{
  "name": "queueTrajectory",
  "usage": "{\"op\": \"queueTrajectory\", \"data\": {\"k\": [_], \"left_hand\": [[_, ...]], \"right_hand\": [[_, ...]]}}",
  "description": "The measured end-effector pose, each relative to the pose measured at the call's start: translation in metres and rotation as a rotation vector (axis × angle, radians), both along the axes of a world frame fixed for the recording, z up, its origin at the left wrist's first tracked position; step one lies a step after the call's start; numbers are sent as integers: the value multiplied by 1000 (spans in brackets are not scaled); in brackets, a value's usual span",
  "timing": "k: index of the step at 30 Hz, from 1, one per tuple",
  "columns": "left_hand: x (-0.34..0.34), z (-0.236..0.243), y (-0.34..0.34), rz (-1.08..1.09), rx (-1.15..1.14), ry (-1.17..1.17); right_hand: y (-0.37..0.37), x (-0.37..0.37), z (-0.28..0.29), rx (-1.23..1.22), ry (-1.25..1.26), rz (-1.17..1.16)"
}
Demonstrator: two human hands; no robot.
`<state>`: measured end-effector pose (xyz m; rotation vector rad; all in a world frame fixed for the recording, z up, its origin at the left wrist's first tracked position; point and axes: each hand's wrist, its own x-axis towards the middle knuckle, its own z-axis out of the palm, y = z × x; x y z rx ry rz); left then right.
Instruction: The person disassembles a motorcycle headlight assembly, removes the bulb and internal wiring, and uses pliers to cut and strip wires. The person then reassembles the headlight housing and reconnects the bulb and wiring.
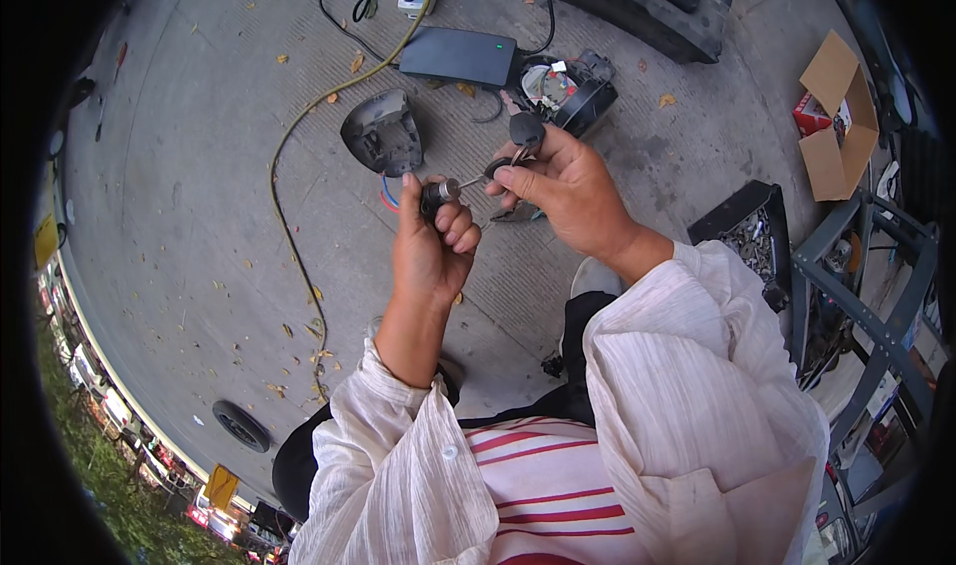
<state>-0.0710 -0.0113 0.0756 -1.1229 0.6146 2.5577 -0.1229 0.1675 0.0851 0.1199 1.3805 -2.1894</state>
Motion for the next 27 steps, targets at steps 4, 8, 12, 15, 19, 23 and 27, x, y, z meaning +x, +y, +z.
{"op": "queueTrajectory", "data": {"k": [4, 8, 12, 15, 19, 23, 27], "left_hand": [[0, 4, 0, -7, -45, -22], [-3, 11, 4, -54, -109, -48], [-1, 12, 5, -80, -141, -77], [2, 7, 3, -81, -203, -43], [3, 9, 2, -81, -126, -83], [0, 9, 6, -94, -119, -80], [-4, 17, 9, -121, -240, 31]], "right_hand": [[-1, 3, 2, 14, 20, 19], [-2, 7, -3, 187, 177, 88], [-1, 7, -1, 490, 405, 155], [-6, 11, -6, 437, 297, 129], [-7, 10, -10, 417, 337, 141], [-7, 14, -19, 298, 162, 126], [-7, 13, -15, 418, 305, 170]]}}
